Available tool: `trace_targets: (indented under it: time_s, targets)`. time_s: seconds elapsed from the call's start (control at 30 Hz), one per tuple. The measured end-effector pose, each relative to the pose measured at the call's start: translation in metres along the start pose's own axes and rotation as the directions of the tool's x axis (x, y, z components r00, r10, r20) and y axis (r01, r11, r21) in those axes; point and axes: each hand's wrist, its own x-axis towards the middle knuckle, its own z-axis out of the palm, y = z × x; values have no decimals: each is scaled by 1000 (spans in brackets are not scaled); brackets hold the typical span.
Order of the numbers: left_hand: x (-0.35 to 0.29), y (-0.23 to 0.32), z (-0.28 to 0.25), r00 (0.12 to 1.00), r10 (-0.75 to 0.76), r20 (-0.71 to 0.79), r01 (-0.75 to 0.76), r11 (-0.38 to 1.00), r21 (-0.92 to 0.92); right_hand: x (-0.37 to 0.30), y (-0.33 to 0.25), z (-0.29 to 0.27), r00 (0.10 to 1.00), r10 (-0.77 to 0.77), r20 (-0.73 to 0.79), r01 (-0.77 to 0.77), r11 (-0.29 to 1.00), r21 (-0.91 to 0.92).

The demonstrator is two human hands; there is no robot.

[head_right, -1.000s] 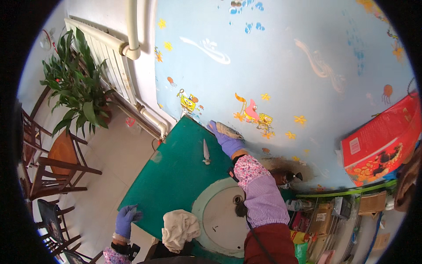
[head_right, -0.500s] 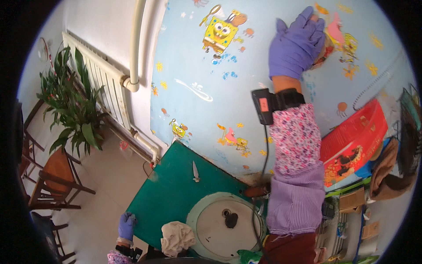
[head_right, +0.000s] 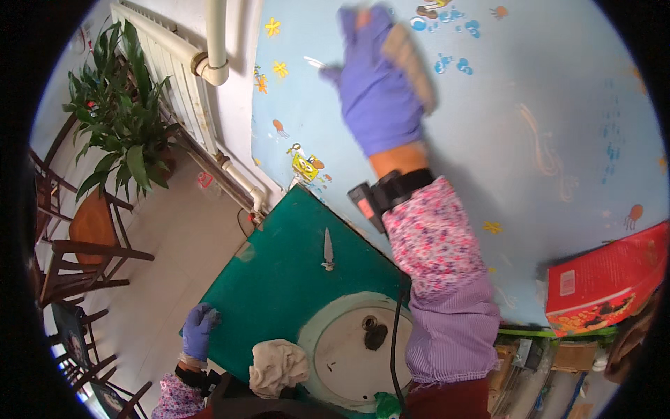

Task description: The person wipes a wall and a green countertop with a cloth, then moves to a dining table to sort and fold several pieces of fabric from a red basin. The person uses a cloth to wipe surfaces and handles multiple fabric items one at a time.

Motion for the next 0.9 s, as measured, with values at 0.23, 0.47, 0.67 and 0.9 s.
trace_targets:
  time_s: [0.23, 0.47, 0.67, 0.9]
  targets:
    - [-19, 4, -34, 993, 104, -57, -98, 990, 98, -204, -107, 80, 807, -216, 549, -46, 905, 422]
    - [-46, -13, -86, 989, -42, -143, 33, 997, -64, -147, -53, 28, 799, -191, 570, -141, 862, 486]
    - [-38, 9, -77, 991, 22, -135, -35, 995, -92, 39, 20, -29, 991, 22, -131, -51, 974, -222]
    - [-10, 9, -59, 987, 27, -160, -42, 995, -88, 30, -56, 40, 990, 112, -85, -130, 959, -252]
